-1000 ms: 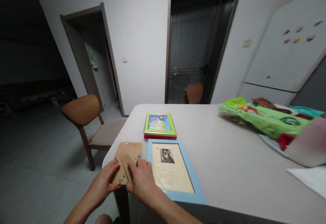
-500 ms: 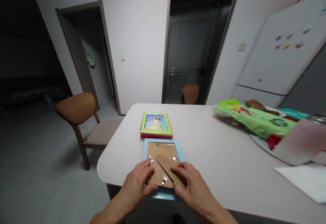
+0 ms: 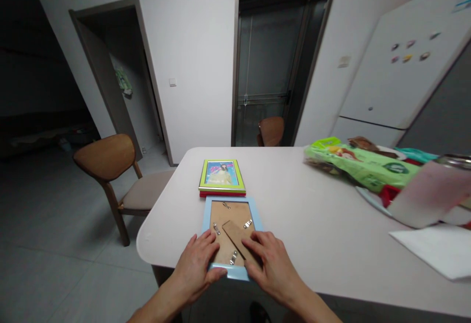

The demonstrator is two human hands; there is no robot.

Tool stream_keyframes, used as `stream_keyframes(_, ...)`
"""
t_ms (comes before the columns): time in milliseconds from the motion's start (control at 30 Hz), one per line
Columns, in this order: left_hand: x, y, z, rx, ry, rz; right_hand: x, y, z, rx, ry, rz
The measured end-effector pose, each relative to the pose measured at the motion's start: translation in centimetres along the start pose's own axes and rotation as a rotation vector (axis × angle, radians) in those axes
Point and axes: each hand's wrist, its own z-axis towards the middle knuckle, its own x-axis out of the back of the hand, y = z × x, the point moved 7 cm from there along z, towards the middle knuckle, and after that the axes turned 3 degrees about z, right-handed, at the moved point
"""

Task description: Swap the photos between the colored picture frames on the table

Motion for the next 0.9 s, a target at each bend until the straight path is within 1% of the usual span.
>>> stream_keyframes(133, -0.1, 0.2, -0.1, -0.011, 0.005, -0.01, 0.5, 0.0, 0.8, -0.001, -0.007, -0.036)
stream_keyframes(267, -0.5, 0.4, -0.3, -0.063, 0.044, -0.029, 0.9, 1.4, 2.6, -0.076, 0.059, -0.166)
stream_keyframes(400, -0.8, 0.4, -0.4, -0.085, 0.07, -0.034, 0.4, 2.3, 3.8, -0.114, 0.045, -0.262)
stream_keyframes(600, -0.6, 0.3, -0.3, -0.046, 0.058, -0.026, 0.1, 2.2, 3.9, -0.092, 0.028, -0.203)
stream_keyframes(800, -0.8, 0.3, -0.4, -0.052, 0.063, -0.032, 0.3, 2.4, 3.9, -0.106, 0.048, -0.166)
stream_keyframes(900, -0.8, 0.3, -0.5, -0.058, 0.07, -0.027, 0.6, 1.6, 3.2, -0.072, 0.084, -0.163)
